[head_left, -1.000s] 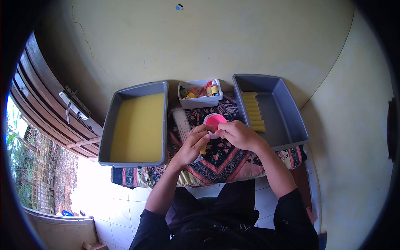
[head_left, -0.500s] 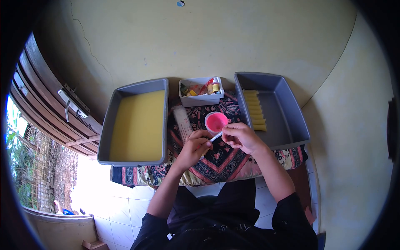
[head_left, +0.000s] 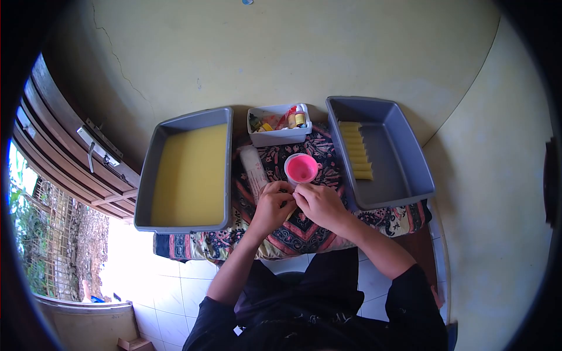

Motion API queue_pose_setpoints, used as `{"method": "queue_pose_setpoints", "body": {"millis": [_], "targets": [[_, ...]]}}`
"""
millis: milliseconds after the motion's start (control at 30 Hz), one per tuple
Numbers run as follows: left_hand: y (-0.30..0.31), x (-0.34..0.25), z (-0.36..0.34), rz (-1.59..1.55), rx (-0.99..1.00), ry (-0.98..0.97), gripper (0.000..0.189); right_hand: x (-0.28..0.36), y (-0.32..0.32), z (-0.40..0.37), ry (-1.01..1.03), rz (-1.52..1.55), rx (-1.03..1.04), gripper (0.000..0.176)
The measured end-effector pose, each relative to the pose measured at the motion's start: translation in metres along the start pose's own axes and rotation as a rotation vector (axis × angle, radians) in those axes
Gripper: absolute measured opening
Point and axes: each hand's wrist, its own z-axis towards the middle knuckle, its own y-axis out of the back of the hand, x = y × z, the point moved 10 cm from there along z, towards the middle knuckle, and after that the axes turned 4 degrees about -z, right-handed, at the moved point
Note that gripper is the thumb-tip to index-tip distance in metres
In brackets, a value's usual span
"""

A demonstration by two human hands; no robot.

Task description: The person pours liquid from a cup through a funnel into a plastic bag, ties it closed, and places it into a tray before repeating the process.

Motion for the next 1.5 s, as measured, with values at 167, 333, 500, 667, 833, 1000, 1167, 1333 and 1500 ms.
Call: {"method": "queue_pose_setpoints", "body": {"millis": [167,333,500,667,833,1000,1167,1333,1500], "targets": [[-0.003,-0.032,-0.002,0.311,0.039,-0.294,0.012,-0.013,-0.010,-0.001,-0.068,0.087,0.128,0.015],[0.001,-0.042,-0.010,0.428,-0.052,-0.351,0.014,-0.024,-0.022,-0.005,-0.230,0.414,0.244,0.014],[0.004,-0.031,-0.025,0.368,-0.228,-0.365,0.013,-0.036,-0.051,-0.022,-0.509,0.926,0.379,0.011],[0.006,-0.013,-0.025,0.133,-0.189,-0.266,0.015,-0.030,-0.045,-0.019,-0.450,1.013,0.401,0.009],[-0.002,-0.009,-0.016,-0.090,-0.075,-0.240,0.015,-0.032,-0.035,-0.013,-0.302,0.964,0.282,0.008],[-0.015,0.013,-0.012,-0.377,0.040,-0.062,0.018,-0.032,-0.025,-0.013,-0.226,0.761,0.215,0.012],[-0.014,0.022,-0.003,-0.374,0.010,-0.066,0.019,-0.011,0.009,-0.007,0.012,0.393,-0.137,0.014],[-0.013,0.022,-0.002,-0.359,-0.005,-0.040,0.015,-0.005,0.012,-0.017,0.114,0.305,-0.295,0.015],[-0.005,0.004,-0.006,-0.208,0.027,-0.101,0.015,-0.019,-0.003,-0.027,-0.047,0.666,-0.175,0.014]]}}
